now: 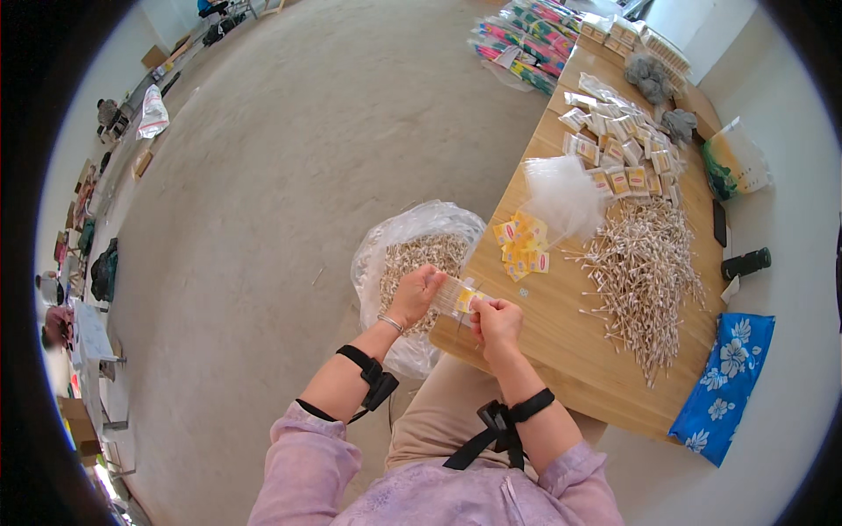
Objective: Assembling small wooden sticks into individual clear plastic packets for packaging.
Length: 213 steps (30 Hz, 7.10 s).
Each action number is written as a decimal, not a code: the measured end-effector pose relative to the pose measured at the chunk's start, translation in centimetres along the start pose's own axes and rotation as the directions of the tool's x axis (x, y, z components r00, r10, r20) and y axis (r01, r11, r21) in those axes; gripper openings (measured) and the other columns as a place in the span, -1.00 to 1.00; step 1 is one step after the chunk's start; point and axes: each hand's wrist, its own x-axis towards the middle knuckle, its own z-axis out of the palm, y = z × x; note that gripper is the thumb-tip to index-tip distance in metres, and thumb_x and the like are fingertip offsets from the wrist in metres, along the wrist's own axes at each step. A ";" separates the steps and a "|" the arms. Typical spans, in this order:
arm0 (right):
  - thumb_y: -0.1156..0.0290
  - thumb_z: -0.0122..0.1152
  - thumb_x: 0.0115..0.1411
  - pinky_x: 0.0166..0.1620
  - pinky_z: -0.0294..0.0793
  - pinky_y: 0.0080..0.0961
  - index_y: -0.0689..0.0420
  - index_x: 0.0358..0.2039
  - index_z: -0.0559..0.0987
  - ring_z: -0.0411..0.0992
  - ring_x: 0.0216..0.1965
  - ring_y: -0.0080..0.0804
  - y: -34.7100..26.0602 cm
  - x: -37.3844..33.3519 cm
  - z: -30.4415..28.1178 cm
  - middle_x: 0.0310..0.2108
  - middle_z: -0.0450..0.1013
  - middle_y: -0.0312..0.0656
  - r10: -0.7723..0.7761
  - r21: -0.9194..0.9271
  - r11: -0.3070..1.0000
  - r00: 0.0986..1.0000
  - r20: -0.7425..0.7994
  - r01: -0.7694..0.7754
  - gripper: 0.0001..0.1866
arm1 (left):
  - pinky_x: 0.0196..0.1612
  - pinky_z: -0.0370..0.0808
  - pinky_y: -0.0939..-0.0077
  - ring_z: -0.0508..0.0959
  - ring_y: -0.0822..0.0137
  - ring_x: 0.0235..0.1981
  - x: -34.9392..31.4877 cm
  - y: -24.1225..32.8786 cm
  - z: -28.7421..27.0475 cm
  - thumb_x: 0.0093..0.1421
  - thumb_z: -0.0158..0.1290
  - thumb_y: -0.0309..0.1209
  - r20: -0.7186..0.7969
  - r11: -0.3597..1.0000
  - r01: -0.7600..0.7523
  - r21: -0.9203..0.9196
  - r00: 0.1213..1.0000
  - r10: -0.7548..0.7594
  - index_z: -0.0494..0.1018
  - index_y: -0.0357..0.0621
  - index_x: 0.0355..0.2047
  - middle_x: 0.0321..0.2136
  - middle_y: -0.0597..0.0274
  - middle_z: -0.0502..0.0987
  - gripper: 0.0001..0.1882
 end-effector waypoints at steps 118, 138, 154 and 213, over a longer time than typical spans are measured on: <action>0.34 0.20 0.00 -0.21 0.38 -0.39 0.18 -0.03 0.49 0.34 -0.15 -0.27 4.8 -0.7 0.4 -0.19 0.36 -0.19 -0.833 -0.726 -0.150 0.309 0.458 0.671 -0.53 | -0.49 0.33 0.50 0.36 0.50 -0.57 0.1 0.4 0.0 0.29 -0.02 -0.21 -0.001 0.999 -0.041 0.009 0.999 0.041 0.45 -0.21 -0.38 -0.65 0.26 0.42 -0.71; -0.06 0.14 0.09 0.32 -0.20 -0.09 0.41 0.21 0.16 -0.14 0.34 -0.03 5.6 -0.9 0.4 0.29 -0.01 0.07 -0.698 -0.811 -0.102 0.539 0.471 0.576 -0.11 | -0.48 0.34 0.56 0.37 0.55 -0.54 0.4 -0.4 -0.1 0.29 0.01 -0.22 0.062 0.998 0.063 -0.025 0.996 -0.061 0.45 -0.20 -0.39 -0.60 0.34 0.45 -0.72; 0.09 0.08 0.15 0.31 -0.16 -0.06 0.20 0.24 0.18 -0.08 0.32 -0.06 4.3 0.1 -3.5 0.30 -0.01 0.00 -0.724 -0.764 0.059 0.554 0.410 0.642 -0.28 | -0.44 0.38 0.53 0.43 0.51 -0.53 1.2 -2.7 0.3 0.27 0.00 -0.19 0.060 0.999 0.038 0.006 0.997 -0.039 0.51 -0.21 -0.37 -0.58 0.32 0.50 -0.69; 0.40 0.15 0.01 0.07 0.19 -0.33 -0.03 -0.35 0.60 0.35 -0.11 -0.37 1.7 6.2 -19.8 -0.34 0.50 -0.40 -0.901 -0.766 -0.022 0.319 0.294 0.643 -0.84 | 0.25 0.19 0.19 0.23 -0.02 0.18 -1.7 11.3 18.8 -0.02 0.23 -0.34 0.246 0.729 -0.606 0.317 0.795 0.554 0.28 -0.22 0.09 0.08 -0.02 0.31 -0.35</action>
